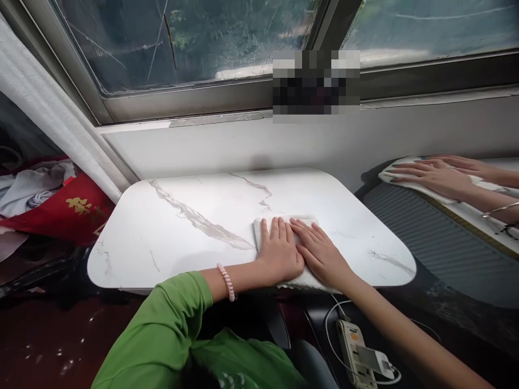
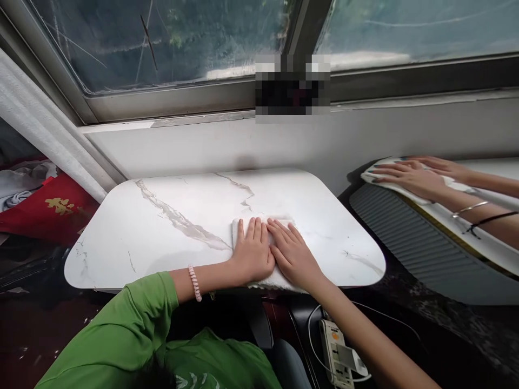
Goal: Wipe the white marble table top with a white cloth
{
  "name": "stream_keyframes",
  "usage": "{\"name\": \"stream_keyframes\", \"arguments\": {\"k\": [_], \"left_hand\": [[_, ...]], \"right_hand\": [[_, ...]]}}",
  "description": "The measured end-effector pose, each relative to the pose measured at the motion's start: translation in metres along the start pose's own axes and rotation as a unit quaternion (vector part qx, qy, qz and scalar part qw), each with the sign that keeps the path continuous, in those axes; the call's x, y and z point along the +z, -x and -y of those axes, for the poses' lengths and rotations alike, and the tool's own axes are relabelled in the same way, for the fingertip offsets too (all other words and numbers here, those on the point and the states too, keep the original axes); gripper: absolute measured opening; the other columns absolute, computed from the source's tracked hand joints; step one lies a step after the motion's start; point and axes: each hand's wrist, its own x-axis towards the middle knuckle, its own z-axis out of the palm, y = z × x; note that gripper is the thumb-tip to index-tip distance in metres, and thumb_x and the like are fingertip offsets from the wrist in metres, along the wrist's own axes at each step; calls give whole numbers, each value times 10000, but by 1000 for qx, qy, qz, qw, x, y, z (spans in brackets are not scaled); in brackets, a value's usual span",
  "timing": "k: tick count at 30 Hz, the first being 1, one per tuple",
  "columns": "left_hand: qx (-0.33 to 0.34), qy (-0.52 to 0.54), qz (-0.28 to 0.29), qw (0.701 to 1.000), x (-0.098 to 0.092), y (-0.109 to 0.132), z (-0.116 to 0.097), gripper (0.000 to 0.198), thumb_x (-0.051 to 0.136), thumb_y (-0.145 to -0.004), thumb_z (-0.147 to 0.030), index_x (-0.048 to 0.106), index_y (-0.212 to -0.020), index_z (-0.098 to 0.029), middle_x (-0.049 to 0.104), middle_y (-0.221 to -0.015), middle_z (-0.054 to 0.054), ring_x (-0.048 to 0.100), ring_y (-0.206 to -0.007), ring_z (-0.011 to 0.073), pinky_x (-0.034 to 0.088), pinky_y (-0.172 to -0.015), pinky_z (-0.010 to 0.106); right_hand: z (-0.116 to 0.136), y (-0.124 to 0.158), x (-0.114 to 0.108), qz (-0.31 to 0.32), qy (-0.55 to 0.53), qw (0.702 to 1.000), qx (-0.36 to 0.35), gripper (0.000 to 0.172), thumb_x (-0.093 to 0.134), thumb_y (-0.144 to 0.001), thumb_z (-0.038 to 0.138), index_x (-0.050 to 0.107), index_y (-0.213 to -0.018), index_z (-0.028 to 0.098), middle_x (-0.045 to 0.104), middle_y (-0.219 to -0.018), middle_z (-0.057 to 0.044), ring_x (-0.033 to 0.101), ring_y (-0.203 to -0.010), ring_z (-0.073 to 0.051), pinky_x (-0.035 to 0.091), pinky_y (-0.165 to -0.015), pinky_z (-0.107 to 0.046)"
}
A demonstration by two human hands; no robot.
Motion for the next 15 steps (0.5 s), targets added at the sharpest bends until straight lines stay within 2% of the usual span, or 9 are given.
{"name": "stream_keyframes", "arguments": {"k": [3,7,11,15], "left_hand": [[13,-9,2,1000,0,5,-9,639,276,-935,-325,280,-1444,61,262,-1530,225,173,-1442,331,128,-1173,561],[15,-14,13,1000,1,-3,-10,649,287,-935,-339,266,-1450,55,253,-1536,219,161,-1446,326,119,-1176,557],[17,0,18,1000,4,-29,-2,641,283,-938,-319,246,-1453,60,244,-1539,221,161,-1446,320,94,-1180,540],[-5,12,-3,1000,10,-71,20,612,270,-938,-303,270,-1454,26,263,-1543,187,184,-1445,273,81,-1191,499]], "right_hand": [[3,11,-3,-7,6,1000,7,547,251,-950,284,235,-1494,226,441,-1475,-103,359,-1383,-235,298,-1117,-519],[-2,7,-5,-10,2,1000,19,562,279,-921,249,264,-1481,209,476,-1447,-107,387,-1367,-238,306,-1113,-523],[-19,-14,-3,-16,-2,999,28,530,288,-900,234,362,-1422,181,501,-1424,-115,411,-1350,-249,311,-1107,-530],[-43,-55,4,-7,8,999,46,510,295,-879,208,437,-1366,154,516,-1412,-114,423,-1341,-237,308,-1115,-495]]}}
